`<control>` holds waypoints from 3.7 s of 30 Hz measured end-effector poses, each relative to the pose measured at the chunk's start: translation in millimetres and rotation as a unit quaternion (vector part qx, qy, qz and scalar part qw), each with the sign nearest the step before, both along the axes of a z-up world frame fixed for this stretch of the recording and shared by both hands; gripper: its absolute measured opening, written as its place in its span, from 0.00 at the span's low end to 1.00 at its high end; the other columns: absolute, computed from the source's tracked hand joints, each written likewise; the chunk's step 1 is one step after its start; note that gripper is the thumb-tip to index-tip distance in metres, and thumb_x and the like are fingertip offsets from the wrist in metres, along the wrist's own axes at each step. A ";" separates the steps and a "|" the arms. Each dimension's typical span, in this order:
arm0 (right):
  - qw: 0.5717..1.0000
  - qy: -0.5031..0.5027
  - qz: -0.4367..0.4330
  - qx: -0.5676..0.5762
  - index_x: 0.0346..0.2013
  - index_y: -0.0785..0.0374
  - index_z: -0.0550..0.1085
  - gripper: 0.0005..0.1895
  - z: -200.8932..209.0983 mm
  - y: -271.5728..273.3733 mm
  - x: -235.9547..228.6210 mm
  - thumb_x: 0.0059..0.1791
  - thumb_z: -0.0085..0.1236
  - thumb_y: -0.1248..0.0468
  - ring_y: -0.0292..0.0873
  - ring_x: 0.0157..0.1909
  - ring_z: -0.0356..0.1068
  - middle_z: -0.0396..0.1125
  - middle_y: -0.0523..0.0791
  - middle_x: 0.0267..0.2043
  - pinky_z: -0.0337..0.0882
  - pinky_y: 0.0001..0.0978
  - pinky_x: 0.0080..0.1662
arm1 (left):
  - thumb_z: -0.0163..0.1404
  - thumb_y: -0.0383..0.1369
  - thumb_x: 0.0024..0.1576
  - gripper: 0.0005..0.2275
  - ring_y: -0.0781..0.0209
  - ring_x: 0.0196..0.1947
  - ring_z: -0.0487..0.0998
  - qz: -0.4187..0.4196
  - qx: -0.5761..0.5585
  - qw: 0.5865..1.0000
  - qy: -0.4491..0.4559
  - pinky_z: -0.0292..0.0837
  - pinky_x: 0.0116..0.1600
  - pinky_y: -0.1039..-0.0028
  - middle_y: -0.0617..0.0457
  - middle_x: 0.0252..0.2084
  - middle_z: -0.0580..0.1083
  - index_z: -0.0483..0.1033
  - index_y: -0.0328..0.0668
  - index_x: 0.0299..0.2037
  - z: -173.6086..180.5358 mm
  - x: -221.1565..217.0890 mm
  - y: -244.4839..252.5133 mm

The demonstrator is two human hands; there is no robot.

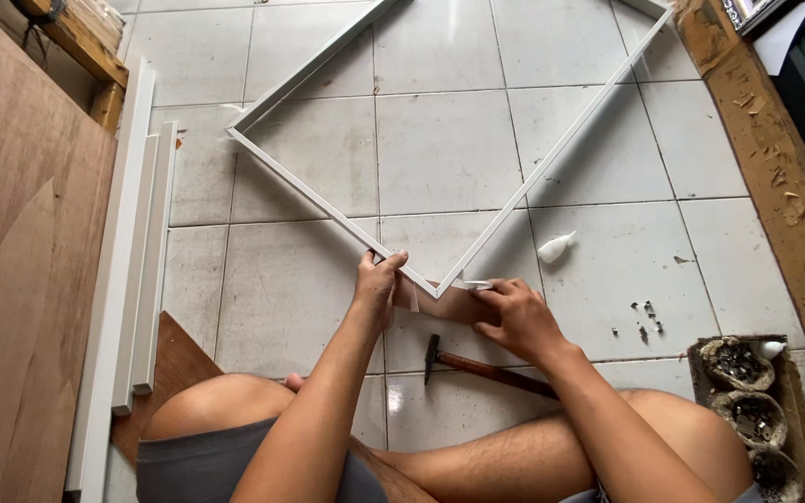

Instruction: The person assembles a white rectangular picture frame by applying glue to the mitered corners and securing them with small metal nails. They use a hammer to tap the nails into place, repeating the process for each corner until the frame is fully assembled.

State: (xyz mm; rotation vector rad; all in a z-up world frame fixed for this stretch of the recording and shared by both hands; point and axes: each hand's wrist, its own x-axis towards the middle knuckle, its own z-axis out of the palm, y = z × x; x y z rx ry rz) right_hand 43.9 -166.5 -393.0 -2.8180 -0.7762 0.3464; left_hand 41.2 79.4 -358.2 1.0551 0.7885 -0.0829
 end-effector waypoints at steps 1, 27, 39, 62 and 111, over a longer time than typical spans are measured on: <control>1.000 0.001 -0.003 0.001 0.56 0.44 0.75 0.28 1.9 2.8 -2.0 0.42 0.67 0.48 0.46 0.62 0.65 0.67 0.40 0.58 0.73 0.45 0.54 | 0.61 0.34 0.55 0.46 0.24 0.72 0.54 -0.003 0.001 1.000 0.001 0.51 0.74 0.48 0.22 0.73 0.50 0.39 0.35 0.77 -4.8 -1.8 1.5; 0.888 0.009 -0.460 0.005 0.41 0.35 0.82 0.10 -51.8 -274.7 46.4 0.45 0.62 0.53 0.40 0.41 0.79 0.77 0.32 0.29 0.79 0.38 0.44 | 0.58 0.40 0.54 0.26 0.38 0.74 0.54 -0.532 0.630 0.517 -0.230 0.53 0.72 0.42 0.48 0.69 0.63 0.67 0.56 0.65 -0.5 -60.8 -92.5; 0.874 0.044 -0.482 -0.036 0.33 0.48 0.85 0.10 5.7 -208.6 28.8 0.42 0.72 0.50 0.46 0.40 0.77 0.78 0.45 0.36 0.79 0.36 0.42 | 0.50 0.45 0.59 0.22 0.56 0.67 0.66 -0.512 0.629 0.546 -0.207 0.59 0.68 0.54 0.58 0.67 0.69 0.68 0.60 0.65 149.5 -79.6 -33.8; 0.706 0.355 -0.345 0.506 0.41 0.61 0.78 0.14 50.6 35.4 11.8 0.41 0.65 0.70 0.36 0.38 0.69 0.71 0.43 0.35 0.75 0.26 0.36 | 0.50 0.48 0.60 0.38 0.38 0.53 0.78 -0.597 0.627 0.500 -0.019 0.71 0.51 0.42 0.42 0.50 0.76 0.45 0.51 0.77 -4.9 -71.0 -15.5; 0.941 0.052 -0.006 0.336 0.69 0.51 0.67 0.40 -5.5 57.3 33.0 0.43 0.68 0.63 0.44 0.32 0.79 0.79 0.42 0.32 0.77 0.37 0.41 | 0.50 0.50 0.60 0.37 0.40 0.50 0.77 -0.622 0.620 0.479 0.001 0.68 0.50 0.50 0.39 0.47 0.77 0.54 0.33 0.74 21.7 -59.1 -41.0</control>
